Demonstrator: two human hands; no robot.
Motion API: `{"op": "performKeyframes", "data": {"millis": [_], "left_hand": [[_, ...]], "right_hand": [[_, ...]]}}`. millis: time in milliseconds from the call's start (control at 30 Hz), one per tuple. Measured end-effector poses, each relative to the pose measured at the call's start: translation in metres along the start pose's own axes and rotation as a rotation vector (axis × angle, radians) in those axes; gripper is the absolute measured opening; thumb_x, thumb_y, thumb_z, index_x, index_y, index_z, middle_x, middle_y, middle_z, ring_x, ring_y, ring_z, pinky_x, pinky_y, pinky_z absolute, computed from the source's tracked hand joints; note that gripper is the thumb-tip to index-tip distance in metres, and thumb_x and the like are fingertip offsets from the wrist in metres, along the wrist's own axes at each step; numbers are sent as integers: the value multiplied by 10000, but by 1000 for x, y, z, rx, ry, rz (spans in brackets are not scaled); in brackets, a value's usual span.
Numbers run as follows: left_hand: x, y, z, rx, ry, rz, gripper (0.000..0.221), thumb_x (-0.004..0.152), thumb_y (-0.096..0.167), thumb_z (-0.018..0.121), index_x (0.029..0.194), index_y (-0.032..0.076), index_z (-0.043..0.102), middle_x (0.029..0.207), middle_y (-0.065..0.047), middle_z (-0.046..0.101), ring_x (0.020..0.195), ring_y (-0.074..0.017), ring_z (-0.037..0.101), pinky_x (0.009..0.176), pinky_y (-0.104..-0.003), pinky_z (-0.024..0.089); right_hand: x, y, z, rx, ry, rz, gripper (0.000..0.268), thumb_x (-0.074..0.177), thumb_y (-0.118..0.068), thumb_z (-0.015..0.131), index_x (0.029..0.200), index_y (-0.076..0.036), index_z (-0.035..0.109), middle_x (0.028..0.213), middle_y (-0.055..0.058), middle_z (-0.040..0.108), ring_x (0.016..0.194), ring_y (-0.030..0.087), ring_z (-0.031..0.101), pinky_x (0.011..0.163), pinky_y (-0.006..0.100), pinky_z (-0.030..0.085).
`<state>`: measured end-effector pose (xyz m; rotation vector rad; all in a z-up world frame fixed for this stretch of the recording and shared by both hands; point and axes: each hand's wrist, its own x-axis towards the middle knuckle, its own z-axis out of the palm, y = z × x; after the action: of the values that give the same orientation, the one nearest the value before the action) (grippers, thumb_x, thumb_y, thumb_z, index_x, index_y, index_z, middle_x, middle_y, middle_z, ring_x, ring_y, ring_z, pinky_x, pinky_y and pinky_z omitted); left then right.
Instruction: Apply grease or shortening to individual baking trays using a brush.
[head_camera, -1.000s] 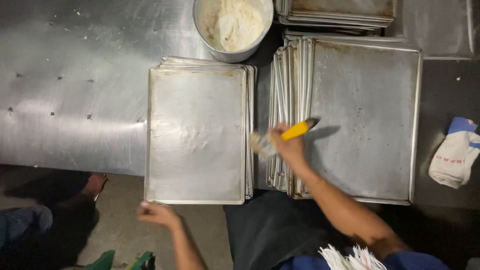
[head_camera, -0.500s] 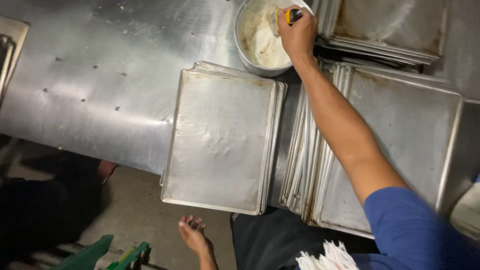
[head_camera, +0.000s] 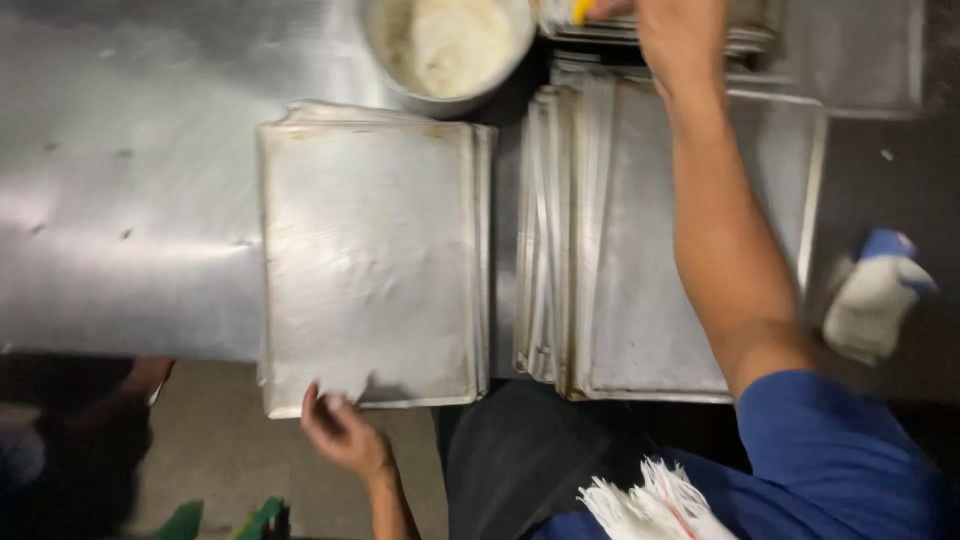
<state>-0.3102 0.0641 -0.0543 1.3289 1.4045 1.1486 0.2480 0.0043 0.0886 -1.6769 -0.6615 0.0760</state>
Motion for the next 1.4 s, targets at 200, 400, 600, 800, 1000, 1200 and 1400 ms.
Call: {"op": "performKeyframes", "data": {"millis": [200, 400, 600, 800, 1000, 1200, 1400], "left_hand": [[-30, 91, 159, 110, -1171, 112, 475, 988, 190, 668, 1437, 64, 575, 834, -81, 632, 681, -148, 548, 619, -308, 482], [-63, 108, 239, 313, -1426, 576, 712, 921, 254, 778, 1547, 122, 465, 1062, -255, 616, 786, -337, 615, 672, -434, 526], [-56, 120, 248, 442, -1483, 453, 872, 861, 351, 824, 1598, 257, 368, 935, -200, 532, 719, -321, 555, 721, -484, 517], [-64, 122, 253, 489, -1438, 500, 887, 866, 456, 832, 1596, 245, 376, 970, -158, 458, 738, -306, 519, 685, -462, 510], [-71, 108, 255, 394, -1354, 521, 827, 860, 431, 840, 1573, 232, 470, 1010, -161, 432, 782, -295, 523, 742, -449, 525], [-74, 119, 257, 475, -1396, 421, 833, 835, 403, 837, 1562, 246, 461, 1005, -145, 400, 756, -292, 492, 693, -441, 522], [-75, 113, 255, 434, -1346, 539, 821, 859, 383, 855, 1570, 242, 468, 972, -151, 418, 753, -290, 494, 720, -445, 513]], "right_hand": [[-218, -26, -168, -191, 314, 145, 152, 1108, -125, 677, 1127, 10, 745, 1036, 56, 763, 894, 135, 714, 840, 304, 587], [-379, -73, -222, -522, 466, 310, 164, 1143, -94, 652, 1105, 20, 764, 958, 63, 761, 832, 118, 706, 834, 278, 555], [-409, -79, -223, -667, 365, 195, 62, 1020, 25, 698, 1049, 79, 696, 986, 148, 698, 862, 155, 698, 751, 293, 574], [-413, -71, -233, -807, 299, 170, 38, 994, 49, 709, 1030, 53, 695, 977, 150, 689, 860, 220, 689, 767, 322, 550], [-420, -11, -213, -928, 420, 147, 81, 1009, 14, 651, 933, 31, 676, 867, 162, 635, 749, 297, 622, 683, 389, 493], [-435, -18, -119, -1018, 533, 75, 136, 945, 6, 625, 815, -26, 598, 778, 150, 558, 687, 319, 571, 605, 416, 437], [-396, -68, -8, -507, 211, 34, 92, 894, 10, 681, 855, -49, 623, 806, 94, 608, 639, 249, 624, 576, 341, 511]]}}
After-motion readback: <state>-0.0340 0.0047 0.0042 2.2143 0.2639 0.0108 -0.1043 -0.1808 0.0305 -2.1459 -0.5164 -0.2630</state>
